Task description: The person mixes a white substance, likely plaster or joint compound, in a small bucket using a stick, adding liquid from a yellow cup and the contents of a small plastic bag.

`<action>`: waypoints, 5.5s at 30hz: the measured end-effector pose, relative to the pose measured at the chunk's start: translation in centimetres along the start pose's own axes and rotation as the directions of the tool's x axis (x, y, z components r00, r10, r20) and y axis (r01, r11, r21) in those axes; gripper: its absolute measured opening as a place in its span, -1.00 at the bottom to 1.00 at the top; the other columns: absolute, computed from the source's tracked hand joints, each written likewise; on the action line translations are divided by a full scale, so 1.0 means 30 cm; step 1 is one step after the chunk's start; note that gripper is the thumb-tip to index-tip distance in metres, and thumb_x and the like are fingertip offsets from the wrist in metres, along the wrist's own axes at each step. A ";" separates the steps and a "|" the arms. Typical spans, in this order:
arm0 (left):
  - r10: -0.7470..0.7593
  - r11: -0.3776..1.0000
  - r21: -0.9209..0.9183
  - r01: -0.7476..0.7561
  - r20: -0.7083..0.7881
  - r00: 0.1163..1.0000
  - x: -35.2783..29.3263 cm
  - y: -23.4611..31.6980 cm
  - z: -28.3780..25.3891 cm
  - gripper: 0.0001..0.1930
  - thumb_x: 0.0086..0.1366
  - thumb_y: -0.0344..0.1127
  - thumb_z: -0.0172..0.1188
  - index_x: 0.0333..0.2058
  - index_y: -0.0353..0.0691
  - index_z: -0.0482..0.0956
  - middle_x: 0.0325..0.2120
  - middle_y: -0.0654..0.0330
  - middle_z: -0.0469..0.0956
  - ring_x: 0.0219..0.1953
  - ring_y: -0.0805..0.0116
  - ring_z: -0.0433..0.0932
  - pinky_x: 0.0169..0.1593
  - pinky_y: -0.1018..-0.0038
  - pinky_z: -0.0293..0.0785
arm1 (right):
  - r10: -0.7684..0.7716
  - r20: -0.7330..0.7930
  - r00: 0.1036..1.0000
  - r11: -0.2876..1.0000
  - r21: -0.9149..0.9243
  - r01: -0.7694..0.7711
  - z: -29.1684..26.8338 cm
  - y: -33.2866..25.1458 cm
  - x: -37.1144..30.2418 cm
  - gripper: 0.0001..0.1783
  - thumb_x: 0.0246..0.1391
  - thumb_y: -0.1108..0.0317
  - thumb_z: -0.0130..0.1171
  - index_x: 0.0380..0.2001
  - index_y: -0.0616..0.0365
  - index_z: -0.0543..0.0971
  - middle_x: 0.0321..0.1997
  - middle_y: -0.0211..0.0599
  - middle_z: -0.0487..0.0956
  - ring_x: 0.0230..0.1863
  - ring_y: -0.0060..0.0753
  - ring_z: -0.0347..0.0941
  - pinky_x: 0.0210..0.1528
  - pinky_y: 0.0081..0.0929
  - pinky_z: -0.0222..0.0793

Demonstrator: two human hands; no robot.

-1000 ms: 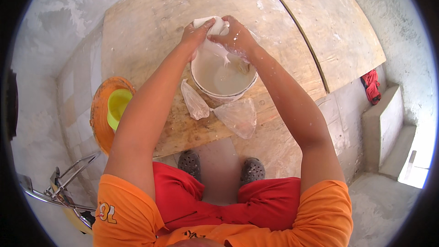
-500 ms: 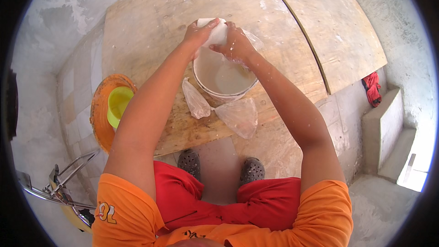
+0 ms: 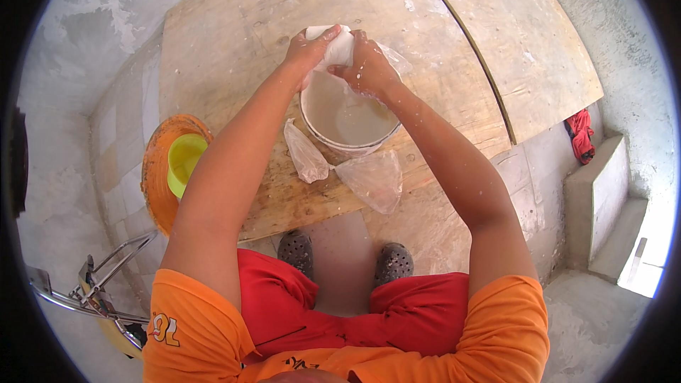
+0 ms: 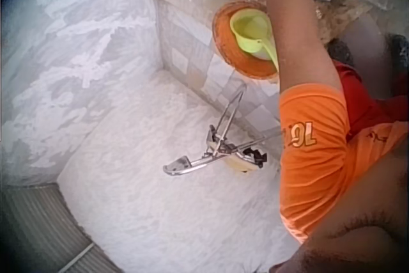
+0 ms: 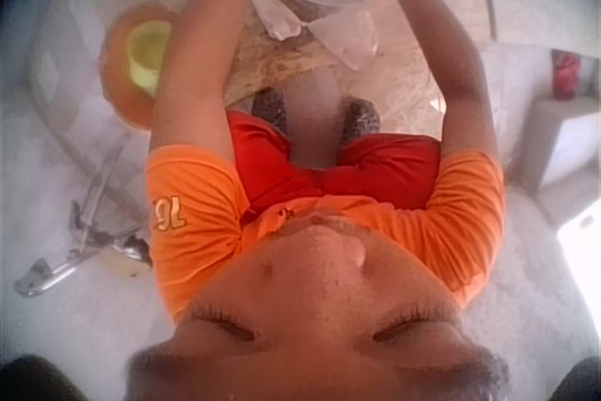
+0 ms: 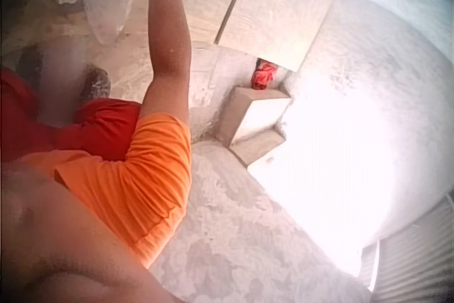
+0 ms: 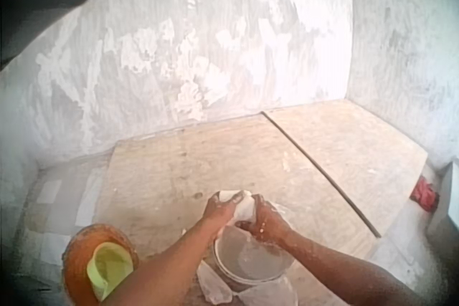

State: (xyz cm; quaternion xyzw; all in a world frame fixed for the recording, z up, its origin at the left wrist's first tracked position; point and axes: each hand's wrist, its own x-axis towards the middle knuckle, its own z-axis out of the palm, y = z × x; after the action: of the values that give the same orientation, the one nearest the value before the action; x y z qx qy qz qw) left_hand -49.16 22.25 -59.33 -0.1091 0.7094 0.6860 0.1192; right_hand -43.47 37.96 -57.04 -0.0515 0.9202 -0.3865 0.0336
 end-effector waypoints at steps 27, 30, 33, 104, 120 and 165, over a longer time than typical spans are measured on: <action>0.120 0.958 0.257 -0.126 0.038 0.992 -0.061 0.057 0.020 -0.33 0.28 -0.01 0.47 0.14 -0.40 0.47 -0.03 -0.09 0.65 -0.08 0.10 0.71 -0.11 0.19 0.70 | -0.012 -0.036 0.999 0.992 -0.125 0.008 -0.001 -0.020 -0.043 0.19 -0.09 -0.25 0.54 0.31 0.53 0.33 0.19 0.27 0.53 0.22 0.15 0.54 0.19 -0.07 0.53; 0.121 0.966 0.223 -0.131 0.057 0.991 -0.067 0.062 0.018 -0.31 0.26 -0.03 0.48 0.15 -0.44 0.45 -0.01 -0.13 0.64 -0.06 0.08 0.71 -0.12 0.23 0.72 | 0.015 -0.058 0.998 0.992 -0.125 -0.022 0.005 -0.027 -0.045 0.09 -0.06 -0.23 0.54 0.24 0.51 0.42 0.15 0.25 0.55 0.18 0.15 0.57 0.16 -0.04 0.54; 0.133 0.967 0.211 -0.140 0.047 0.990 -0.063 0.051 0.016 -0.38 0.30 0.00 0.45 0.10 -0.37 0.49 -0.07 -0.04 0.67 -0.11 0.17 0.71 -0.12 0.22 0.70 | 0.055 -0.001 0.999 0.996 -0.073 -0.054 -0.011 -0.051 -0.044 -0.07 -0.01 -0.14 0.53 0.15 0.47 0.52 0.09 0.23 0.59 0.11 0.14 0.60 0.09 -0.03 0.56; 0.092 0.973 0.216 -0.077 -0.056 0.994 -0.054 0.046 0.026 -0.39 0.29 -0.03 0.46 0.11 -0.40 0.52 -0.02 -0.07 0.67 -0.02 0.12 0.69 0.02 0.22 0.62 | -0.052 0.013 0.999 0.974 0.220 0.048 -0.026 0.030 -0.049 0.14 -0.07 0.21 0.58 0.48 0.31 0.15 0.26 0.30 0.49 0.25 0.17 0.51 0.28 -0.10 0.43; 0.113 0.977 0.184 -0.110 -0.006 0.994 -0.047 0.028 0.024 -0.40 0.30 -0.08 0.45 0.10 -0.44 0.52 -0.04 -0.11 0.66 -0.06 0.15 0.70 -0.06 0.28 0.66 | -0.154 -0.060 0.986 0.986 0.049 0.157 -0.111 -0.074 -0.107 0.06 -0.06 0.46 0.55 0.49 -0.11 0.24 0.32 0.09 0.48 0.16 0.02 0.55 0.20 -0.11 0.51; 0.166 0.122 0.614 -0.780 0.762 0.626 -0.252 0.234 -0.045 -0.59 0.14 -0.57 0.37 -0.02 -0.06 0.74 -0.03 0.31 0.63 0.05 0.14 0.48 0.20 0.26 0.49 | -0.070 -0.023 0.997 0.941 0.329 0.074 -0.108 -0.064 -0.139 0.03 0.06 0.46 0.49 0.51 -0.01 0.13 0.25 0.27 0.42 -0.15 -0.25 0.68 -0.03 -0.32 0.62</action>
State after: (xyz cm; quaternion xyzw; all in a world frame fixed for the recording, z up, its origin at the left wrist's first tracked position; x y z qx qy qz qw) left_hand -44.26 21.09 -50.22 0.4166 0.8914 0.1449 0.1043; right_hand -39.52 39.42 -53.30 -0.0767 0.8402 -0.5364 0.0227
